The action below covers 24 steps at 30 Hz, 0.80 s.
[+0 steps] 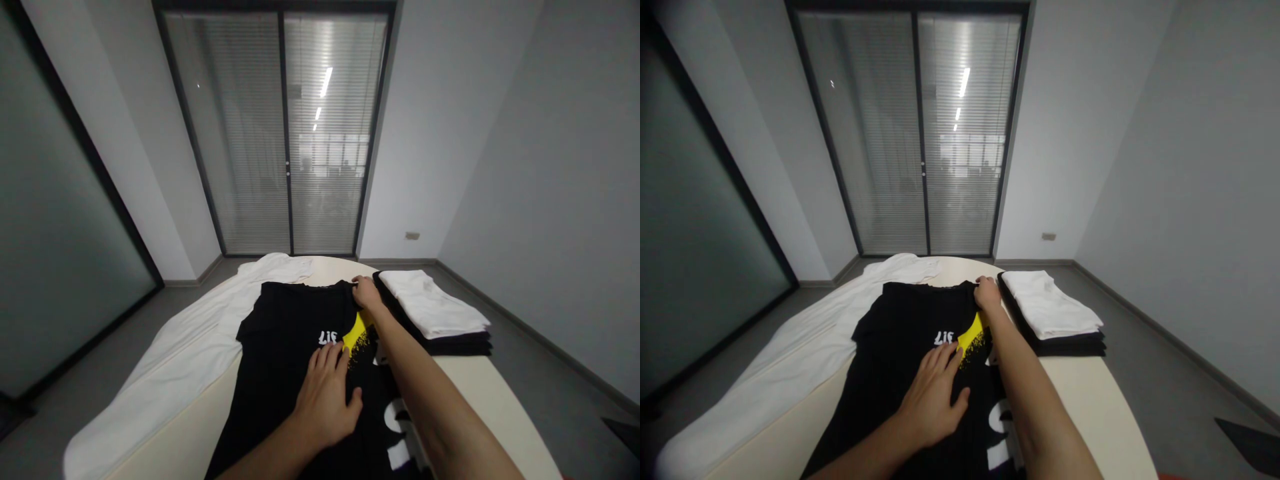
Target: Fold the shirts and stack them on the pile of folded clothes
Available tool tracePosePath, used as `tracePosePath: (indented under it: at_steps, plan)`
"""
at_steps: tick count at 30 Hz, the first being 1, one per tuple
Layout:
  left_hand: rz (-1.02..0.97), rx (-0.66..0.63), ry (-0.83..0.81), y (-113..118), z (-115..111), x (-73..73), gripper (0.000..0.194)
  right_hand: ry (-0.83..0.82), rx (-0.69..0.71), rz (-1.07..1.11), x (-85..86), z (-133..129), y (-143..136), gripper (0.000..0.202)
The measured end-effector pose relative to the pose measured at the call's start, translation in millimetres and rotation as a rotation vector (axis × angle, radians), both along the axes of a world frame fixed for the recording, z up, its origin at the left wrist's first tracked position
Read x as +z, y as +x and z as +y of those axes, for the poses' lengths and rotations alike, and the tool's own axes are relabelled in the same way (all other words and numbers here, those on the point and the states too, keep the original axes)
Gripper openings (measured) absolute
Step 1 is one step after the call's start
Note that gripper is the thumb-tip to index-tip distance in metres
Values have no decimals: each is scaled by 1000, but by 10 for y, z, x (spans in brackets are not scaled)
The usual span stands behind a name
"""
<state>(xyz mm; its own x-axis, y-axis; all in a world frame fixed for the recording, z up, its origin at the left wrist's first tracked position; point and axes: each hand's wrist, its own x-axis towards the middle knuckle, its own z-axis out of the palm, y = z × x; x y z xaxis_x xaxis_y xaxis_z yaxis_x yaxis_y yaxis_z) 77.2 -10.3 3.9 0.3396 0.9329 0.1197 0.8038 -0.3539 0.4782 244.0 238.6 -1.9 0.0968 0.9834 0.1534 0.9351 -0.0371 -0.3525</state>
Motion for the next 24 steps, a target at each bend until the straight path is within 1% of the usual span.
tracePosePath:
  at_steps: [6,8,10,13,15,20,24]
  plan:
    - [-2,5,24,-2,2,21,67,15,66,-19,-21,-91,-102,43]
    - [1,2,22,-4,6,10,67,26,50,-21,-21,-135,-132,47]
    - [3,0,15,-5,8,-9,67,28,0,-15,-18,-171,-143,49]
    - [5,-3,11,-3,7,-29,68,-9,-92,0,-10,-198,-115,44]
    - [7,-3,18,-2,3,-28,68,-46,-127,17,-5,-194,-77,40]
    - [27,-13,6,-4,-1,-12,68,-108,-130,93,-6,-122,-12,34]
    - [35,-33,-6,-5,11,-25,69,-120,-142,166,1,-45,-9,30]
